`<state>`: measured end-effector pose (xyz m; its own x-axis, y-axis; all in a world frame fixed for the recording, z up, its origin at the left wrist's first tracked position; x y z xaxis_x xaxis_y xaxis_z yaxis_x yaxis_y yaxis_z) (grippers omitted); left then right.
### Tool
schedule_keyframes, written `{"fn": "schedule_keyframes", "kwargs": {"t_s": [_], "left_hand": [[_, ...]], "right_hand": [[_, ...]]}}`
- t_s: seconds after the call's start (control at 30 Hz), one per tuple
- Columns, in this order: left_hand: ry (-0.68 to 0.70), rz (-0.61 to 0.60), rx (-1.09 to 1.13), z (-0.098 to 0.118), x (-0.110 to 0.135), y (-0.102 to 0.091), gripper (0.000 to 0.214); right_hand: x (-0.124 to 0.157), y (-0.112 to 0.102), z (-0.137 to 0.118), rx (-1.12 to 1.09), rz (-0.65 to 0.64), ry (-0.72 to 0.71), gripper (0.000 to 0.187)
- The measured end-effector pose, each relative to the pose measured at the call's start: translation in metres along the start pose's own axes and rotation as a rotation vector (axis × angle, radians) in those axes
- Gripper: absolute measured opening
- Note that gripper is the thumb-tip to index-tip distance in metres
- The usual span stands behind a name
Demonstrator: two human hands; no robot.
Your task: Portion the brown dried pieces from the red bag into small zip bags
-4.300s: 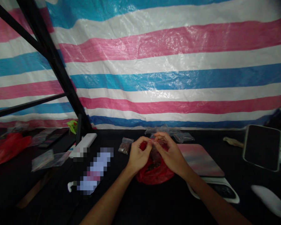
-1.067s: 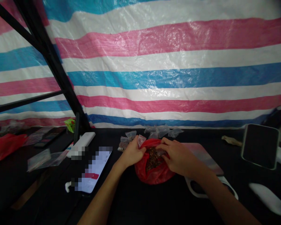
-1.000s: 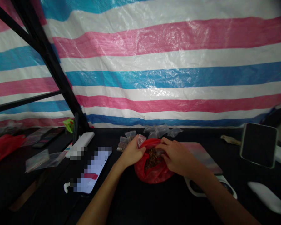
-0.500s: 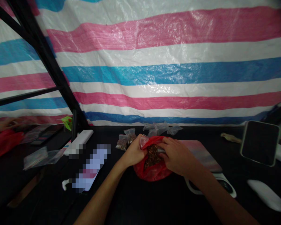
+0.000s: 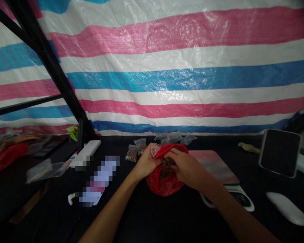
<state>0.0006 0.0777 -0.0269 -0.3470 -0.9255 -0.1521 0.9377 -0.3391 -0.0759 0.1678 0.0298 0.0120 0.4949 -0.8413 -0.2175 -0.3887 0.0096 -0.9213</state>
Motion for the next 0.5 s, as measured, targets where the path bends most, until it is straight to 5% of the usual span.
{"fn": "schedule_keyframes", "kwargs": {"t_s": [0.33,0.5], "left_hand": [[-0.147,-0.001,0.127,0.0079,0.0048,0.003,0.028],[-0.042,0.047,0.045,0.0093,0.0014,0.0004,0.026]], "right_hand": [[-0.002,0.0001,-0.0022,-0.058,-0.013,0.068,0.021],[-0.0023,0.005,0.0029,-0.234,0.051,0.151,0.024]]}}
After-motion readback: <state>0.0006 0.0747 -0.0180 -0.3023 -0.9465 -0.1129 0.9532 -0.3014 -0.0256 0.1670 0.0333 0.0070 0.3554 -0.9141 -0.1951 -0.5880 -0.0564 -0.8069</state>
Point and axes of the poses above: each hand's wrist, its own x-axis away from the middle knuckle, its own y-axis out of the palm, z = x × y, the point moved 3 cm from there along -x, towards the middle knuckle, and after that the axes turned 4 degrees about -y, right-handed, at the moved point
